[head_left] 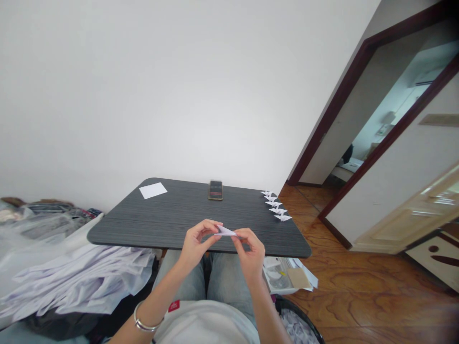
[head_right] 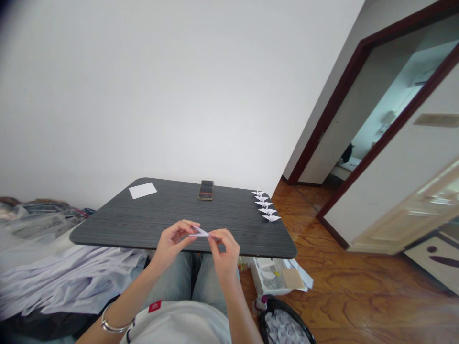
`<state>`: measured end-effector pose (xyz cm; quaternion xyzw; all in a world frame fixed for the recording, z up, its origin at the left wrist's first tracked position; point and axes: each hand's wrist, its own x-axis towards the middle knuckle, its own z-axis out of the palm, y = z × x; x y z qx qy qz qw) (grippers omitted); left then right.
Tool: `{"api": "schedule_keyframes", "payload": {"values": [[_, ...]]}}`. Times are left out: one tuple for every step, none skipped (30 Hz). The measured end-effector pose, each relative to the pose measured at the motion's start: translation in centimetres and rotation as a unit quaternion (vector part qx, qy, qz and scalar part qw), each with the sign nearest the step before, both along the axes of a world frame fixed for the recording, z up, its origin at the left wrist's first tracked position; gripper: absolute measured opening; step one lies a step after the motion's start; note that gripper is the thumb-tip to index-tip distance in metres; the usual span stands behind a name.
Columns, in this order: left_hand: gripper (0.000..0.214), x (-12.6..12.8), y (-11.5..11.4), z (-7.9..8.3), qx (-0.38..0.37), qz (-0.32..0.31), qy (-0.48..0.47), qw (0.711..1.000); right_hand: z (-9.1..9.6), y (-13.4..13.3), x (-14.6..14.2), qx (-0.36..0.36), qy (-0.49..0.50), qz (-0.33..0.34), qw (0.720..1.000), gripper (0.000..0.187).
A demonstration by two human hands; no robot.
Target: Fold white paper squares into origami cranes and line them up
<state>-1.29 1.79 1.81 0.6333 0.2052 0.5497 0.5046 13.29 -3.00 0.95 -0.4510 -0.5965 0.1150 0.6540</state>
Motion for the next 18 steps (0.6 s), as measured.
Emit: {"api": "schedule_keyframes", "payload": {"values": [[0.006, 0.0, 0.0, 0.0, 0.004, 0.000, 0.001, 1.000, 0.0, 0.0, 0.0, 0.008, -0.006, -0.002, 1.000, 0.008], [0.006, 0.0, 0.0, 0.0, 0.007, 0.000, 0.002, 1.000, 0.0, -0.1, 0.0, 0.015, -0.011, -0.004, 1.000, 0.009], [0.007, 0.0, 0.0, 0.1, 0.010, 0.001, 0.005, 1.000, 0.1, -0.1, 0.0, 0.022, -0.018, -0.006, 1.000, 0.010], [0.007, 0.0, 0.0, 0.1, 0.012, 0.002, 0.008, 1.000, 0.2, -0.2, -0.1, 0.029, -0.024, -0.007, 0.999, 0.011], [0.007, 0.0, 0.0, 0.1, 0.013, 0.004, 0.012, 1.000, 0.3, -0.3, -0.1, 0.033, -0.031, -0.007, 0.999, 0.012], [0.007, 0.0, -0.1, 0.1, 0.013, 0.006, 0.017, 1.000, 0.4, -0.4, -0.2, 0.036, -0.037, -0.006, 0.999, 0.013], [0.007, 0.0, -0.1, 0.1, 0.011, 0.008, 0.023, 1.000, 0.6, -0.5, -0.2, 0.038, -0.043, -0.004, 0.998, 0.014], [0.006, 0.0, -0.1, 0.1, 0.008, 0.010, 0.029, 0.999, 0.8, -0.5, -0.2, 0.038, -0.048, -0.001, 0.998, 0.014], [0.005, 0.0, -0.1, 0.2, 0.006, 0.012, 0.034, 0.999, 0.9, -0.6, -0.3, 0.036, -0.053, 0.002, 0.998, 0.015], [0.005, 0.0, -0.1, 0.2, 0.004, 0.013, 0.038, 0.999, 1.0, -0.7, -0.3, 0.033, -0.056, 0.004, 0.998, 0.015], [0.005, 0.1, -0.1, 0.2, 0.002, 0.014, 0.039, 0.999, 1.0, -0.8, -0.3, 0.030, -0.057, 0.006, 0.998, 0.014], [0.005, 0.1, -0.1, 0.2, 0.001, 0.015, 0.037, 0.999, 1.0, -0.8, -0.3, 0.028, -0.055, 0.008, 0.998, 0.013], [0.006, 0.1, -0.1, 0.2, -0.002, 0.017, 0.032, 0.999, 0.9, -0.8, -0.3, 0.023, -0.048, 0.011, 0.998, 0.013], [0.007, 0.1, -0.1, 0.1, -0.007, 0.017, 0.027, 0.999, 0.8, -0.8, -0.3, 0.020, -0.036, 0.014, 0.999, 0.014], [0.008, 0.1, 0.0, 0.1, -0.013, 0.017, 0.023, 1.000, 0.6, -0.8, -0.3, 0.016, -0.019, 0.019, 0.999, 0.019], [0.009, 0.1, 0.0, 0.1, -0.020, 0.014, 0.021, 0.999, 0.4, -0.7, -0.3, 0.011, 0.000, 0.028, 1.000, 0.024], [0.010, 0.1, 0.0, 0.0, -0.027, 0.010, 0.022, 0.999, 0.3, -0.7, -0.3, 0.005, 0.017, 0.038, 0.999, 0.029], [0.010, 0.1, 0.0, 0.0, -0.032, 0.004, 0.025, 0.999, 0.2, -0.7, -0.4, -0.001, 0.032, 0.045, 0.998, 0.031]]}}
